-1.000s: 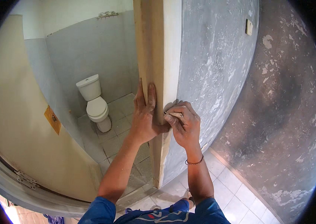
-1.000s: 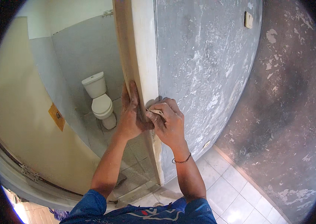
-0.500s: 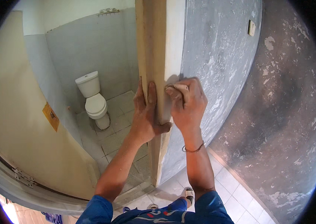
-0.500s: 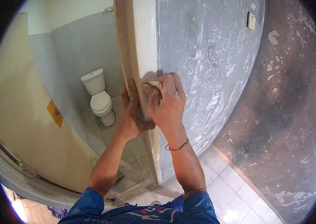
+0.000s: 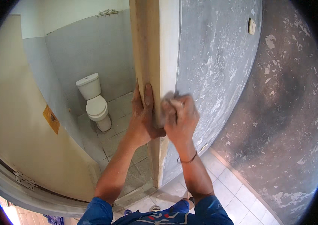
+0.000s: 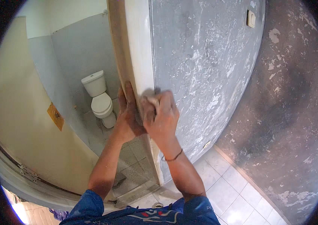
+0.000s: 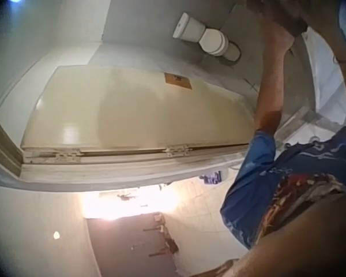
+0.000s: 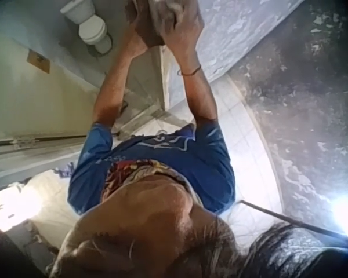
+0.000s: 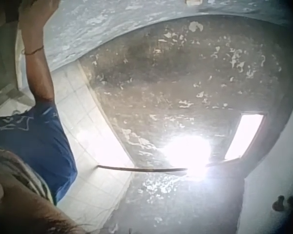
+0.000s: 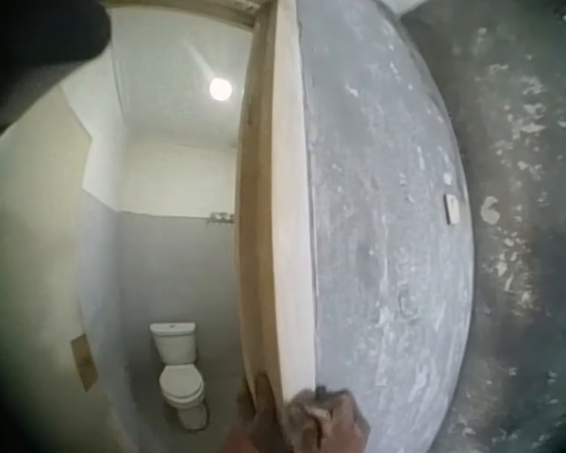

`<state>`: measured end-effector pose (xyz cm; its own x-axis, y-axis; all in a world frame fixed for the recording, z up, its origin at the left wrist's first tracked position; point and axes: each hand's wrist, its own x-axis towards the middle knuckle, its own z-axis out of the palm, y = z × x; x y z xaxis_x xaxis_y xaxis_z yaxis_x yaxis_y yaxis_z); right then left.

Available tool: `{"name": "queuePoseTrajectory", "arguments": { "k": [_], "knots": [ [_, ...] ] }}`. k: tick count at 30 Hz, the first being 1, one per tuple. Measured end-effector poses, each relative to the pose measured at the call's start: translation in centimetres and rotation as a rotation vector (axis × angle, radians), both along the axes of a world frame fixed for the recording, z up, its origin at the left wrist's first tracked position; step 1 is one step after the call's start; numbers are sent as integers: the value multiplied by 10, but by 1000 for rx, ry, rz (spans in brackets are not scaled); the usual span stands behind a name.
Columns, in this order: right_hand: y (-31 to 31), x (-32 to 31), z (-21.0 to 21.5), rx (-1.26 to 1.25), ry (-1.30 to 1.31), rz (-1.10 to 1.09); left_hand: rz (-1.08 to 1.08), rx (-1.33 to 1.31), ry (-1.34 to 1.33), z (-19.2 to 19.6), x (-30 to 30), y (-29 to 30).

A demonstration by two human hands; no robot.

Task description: Sanding the wooden frame of a bathroom door using a piece of sandpaper.

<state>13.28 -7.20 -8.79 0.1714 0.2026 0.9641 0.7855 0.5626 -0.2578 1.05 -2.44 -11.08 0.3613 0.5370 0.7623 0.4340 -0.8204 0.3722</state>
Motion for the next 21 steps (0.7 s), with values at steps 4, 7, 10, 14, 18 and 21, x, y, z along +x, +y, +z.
{"name": "queuePoseTrajectory", "arguments": {
  "k": [4,7,10,14,18,21],
  "knots": [
    [1,-4,-24,16,110,129,-32,86,0,3,-1,1],
    [5,4,16,62,42,63,-34,-27,23,5,3,-3],
    [4,2,41,48,53,107,76,-11,146,2,4,2],
    [0,-8,-2,29,85,113,48,47,55,0,0,3],
    [3,-8,25,52,58,128,122,111,124,-2,4,5],
    [9,-10,61,110,43,19,69,39,285,10,8,2]
  ]
}}
